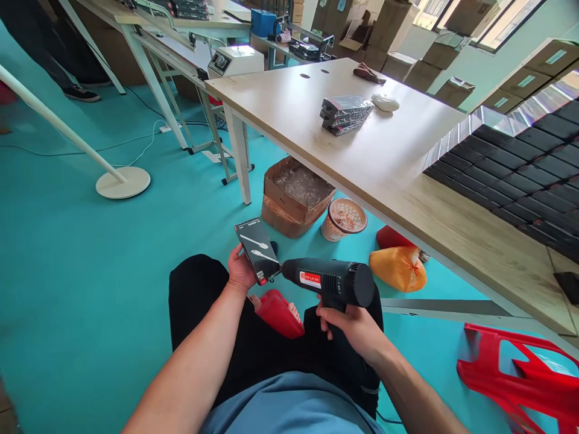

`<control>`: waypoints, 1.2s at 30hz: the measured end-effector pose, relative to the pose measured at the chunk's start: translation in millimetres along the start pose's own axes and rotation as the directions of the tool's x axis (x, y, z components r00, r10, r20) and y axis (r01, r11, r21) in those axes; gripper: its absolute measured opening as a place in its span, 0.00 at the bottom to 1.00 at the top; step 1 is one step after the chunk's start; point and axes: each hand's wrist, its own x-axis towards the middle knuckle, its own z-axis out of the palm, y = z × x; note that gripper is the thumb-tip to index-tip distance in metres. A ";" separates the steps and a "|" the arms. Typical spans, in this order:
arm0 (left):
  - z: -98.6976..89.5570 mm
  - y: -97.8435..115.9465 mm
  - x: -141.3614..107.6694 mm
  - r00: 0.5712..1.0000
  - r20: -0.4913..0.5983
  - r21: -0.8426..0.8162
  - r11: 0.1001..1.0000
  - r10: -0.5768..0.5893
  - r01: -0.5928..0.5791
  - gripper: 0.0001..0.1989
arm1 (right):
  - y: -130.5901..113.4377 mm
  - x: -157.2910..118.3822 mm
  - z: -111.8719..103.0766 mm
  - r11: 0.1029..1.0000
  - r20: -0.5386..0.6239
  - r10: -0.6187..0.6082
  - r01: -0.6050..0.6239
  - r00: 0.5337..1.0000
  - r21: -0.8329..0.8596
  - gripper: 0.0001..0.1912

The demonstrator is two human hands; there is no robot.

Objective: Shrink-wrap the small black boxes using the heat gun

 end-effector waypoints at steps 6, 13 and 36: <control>-3.1 1.6 0.8 0.999 0.007 -0.025 0.999 0.041 -0.041 0.28 | 4.3 -5.5 4.5 0.998 0.047 -0.033 0.035 0.998 -0.050 0.18; -0.9 0.7 -4.5 0.997 0.054 -0.012 0.998 -0.064 0.065 0.29 | -3.9 -6.8 -8.5 0.999 0.151 0.044 -0.046 0.988 0.013 0.18; -18.1 -11.5 -5.0 0.916 0.048 0.190 0.904 -0.399 0.383 0.26 | -16.4 27.3 -51.6 0.750 -0.087 0.130 -0.041 0.988 0.660 0.16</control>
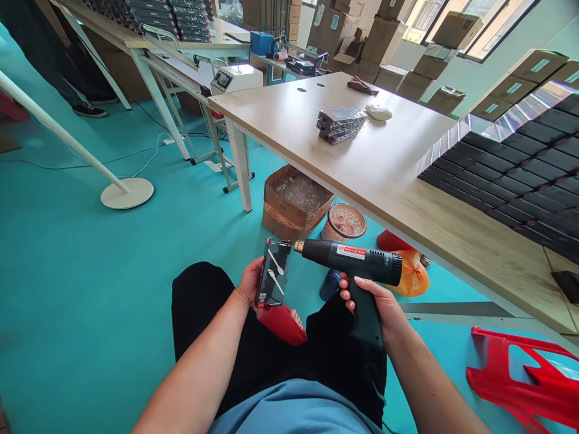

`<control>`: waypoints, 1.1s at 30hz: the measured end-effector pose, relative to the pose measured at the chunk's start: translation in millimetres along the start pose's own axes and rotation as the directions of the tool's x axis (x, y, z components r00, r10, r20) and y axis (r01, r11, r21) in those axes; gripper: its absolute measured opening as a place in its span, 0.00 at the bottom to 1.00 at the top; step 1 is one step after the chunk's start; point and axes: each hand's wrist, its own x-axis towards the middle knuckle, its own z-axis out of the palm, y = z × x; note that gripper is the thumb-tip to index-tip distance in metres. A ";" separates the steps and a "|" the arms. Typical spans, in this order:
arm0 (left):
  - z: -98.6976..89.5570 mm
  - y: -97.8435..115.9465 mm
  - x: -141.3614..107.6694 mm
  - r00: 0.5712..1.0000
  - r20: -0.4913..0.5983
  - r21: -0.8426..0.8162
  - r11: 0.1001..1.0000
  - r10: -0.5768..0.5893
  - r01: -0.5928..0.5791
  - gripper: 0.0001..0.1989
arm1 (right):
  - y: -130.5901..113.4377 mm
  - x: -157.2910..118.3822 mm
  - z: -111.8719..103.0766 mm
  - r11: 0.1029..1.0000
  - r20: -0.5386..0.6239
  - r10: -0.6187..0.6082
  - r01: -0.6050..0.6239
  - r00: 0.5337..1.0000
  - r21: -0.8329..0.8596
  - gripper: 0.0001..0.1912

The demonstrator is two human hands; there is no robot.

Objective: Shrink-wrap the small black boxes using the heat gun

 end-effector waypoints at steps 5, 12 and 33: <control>0.6 -2.0 2.8 0.999 -0.027 0.036 0.999 -0.017 0.018 0.22 | 2.0 -7.1 18.4 0.994 0.021 -0.036 0.038 0.999 -0.107 0.20; -2.3 -4.6 5.4 0.996 -0.076 0.069 0.997 0.047 -0.041 0.19 | 6.1 -5.9 45.7 0.889 0.068 -0.222 0.230 0.973 -0.396 0.23; 6.9 -4.9 3.6 0.986 -0.163 0.032 0.999 0.019 -0.014 0.20 | -12.4 -34.7 71.8 0.401 0.302 0.318 0.161 0.899 -0.902 0.06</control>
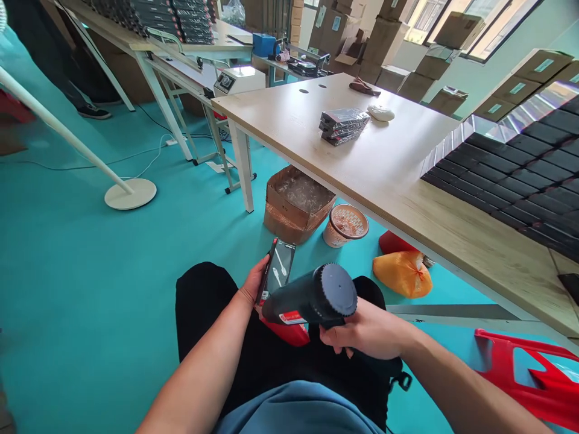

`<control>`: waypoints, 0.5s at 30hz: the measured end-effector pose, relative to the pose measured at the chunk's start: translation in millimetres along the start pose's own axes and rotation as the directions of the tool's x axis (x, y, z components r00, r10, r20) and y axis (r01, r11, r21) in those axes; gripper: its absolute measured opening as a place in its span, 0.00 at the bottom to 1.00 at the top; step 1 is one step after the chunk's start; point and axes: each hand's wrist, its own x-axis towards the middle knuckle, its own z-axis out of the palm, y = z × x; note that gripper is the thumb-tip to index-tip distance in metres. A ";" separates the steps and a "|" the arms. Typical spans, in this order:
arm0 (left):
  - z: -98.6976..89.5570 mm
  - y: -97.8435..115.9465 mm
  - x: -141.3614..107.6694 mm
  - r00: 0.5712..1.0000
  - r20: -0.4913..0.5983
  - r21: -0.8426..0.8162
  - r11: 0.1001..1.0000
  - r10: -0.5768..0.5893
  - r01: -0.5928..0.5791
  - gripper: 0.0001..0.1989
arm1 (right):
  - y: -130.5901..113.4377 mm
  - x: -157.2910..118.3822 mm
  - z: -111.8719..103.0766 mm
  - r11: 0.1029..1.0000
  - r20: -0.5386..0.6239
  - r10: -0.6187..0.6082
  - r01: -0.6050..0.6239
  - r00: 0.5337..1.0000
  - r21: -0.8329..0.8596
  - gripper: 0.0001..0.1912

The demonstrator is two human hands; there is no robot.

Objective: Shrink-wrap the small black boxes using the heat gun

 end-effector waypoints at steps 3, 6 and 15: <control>-1.5 -0.1 0.7 1.000 0.004 0.026 1.000 0.009 -0.009 0.23 | -2.7 6.1 -4.9 0.994 -0.194 -0.092 0.103 0.977 0.045 0.08; -1.5 1.3 0.3 1.000 -0.015 0.050 0.999 0.009 -0.008 0.25 | -6.9 10.7 -11.0 0.989 -0.316 -0.129 0.147 0.940 0.033 0.10; 4.7 3.2 -2.9 0.997 -0.064 0.029 0.999 0.037 -0.036 0.22 | -14.8 7.6 -8.9 0.988 -0.186 -0.149 0.139 0.971 -0.065 0.06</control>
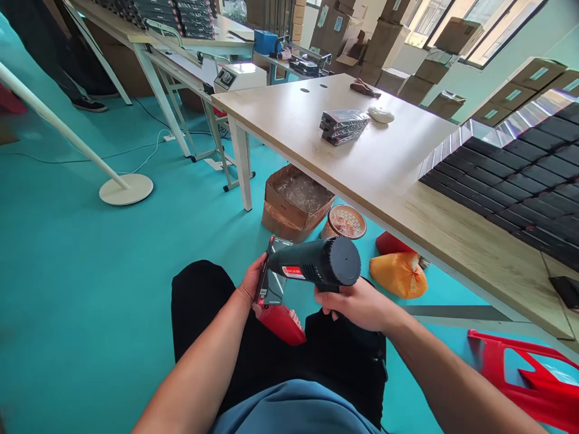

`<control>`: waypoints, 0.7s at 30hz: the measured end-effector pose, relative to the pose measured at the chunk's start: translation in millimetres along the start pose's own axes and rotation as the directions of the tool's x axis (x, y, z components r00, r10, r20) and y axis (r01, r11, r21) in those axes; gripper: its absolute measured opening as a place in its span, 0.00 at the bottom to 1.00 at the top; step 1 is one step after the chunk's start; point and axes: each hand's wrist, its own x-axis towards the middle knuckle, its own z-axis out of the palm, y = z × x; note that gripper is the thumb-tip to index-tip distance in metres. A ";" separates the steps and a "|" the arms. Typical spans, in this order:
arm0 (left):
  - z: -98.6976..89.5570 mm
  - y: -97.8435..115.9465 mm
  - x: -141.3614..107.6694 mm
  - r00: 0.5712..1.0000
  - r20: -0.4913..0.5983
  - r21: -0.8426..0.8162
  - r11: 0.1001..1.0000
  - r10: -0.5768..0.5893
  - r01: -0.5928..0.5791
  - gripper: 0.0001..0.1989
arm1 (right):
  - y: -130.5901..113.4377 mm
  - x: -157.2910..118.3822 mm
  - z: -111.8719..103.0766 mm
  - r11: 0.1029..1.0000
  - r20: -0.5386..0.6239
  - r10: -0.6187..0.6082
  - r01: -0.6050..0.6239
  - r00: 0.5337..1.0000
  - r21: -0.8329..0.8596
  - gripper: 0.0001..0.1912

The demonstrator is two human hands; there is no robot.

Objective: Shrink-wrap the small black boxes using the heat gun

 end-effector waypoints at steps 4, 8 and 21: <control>0.3 -0.1 -2.2 1.000 0.017 0.032 0.999 0.005 -0.005 0.24 | -11.4 11.5 -18.3 0.999 0.047 0.028 -0.029 0.998 0.013 0.11; -0.2 3.0 -2.5 0.999 0.035 0.001 1.000 -0.025 0.025 0.28 | -8.8 24.0 -39.9 0.997 -0.205 0.009 0.008 0.979 0.082 0.15; 9.5 6.0 -8.0 1.000 -0.010 -0.029 0.999 -0.028 0.028 0.25 | 22.4 3.9 -31.0 0.989 0.078 0.147 -0.149 0.986 0.016 0.13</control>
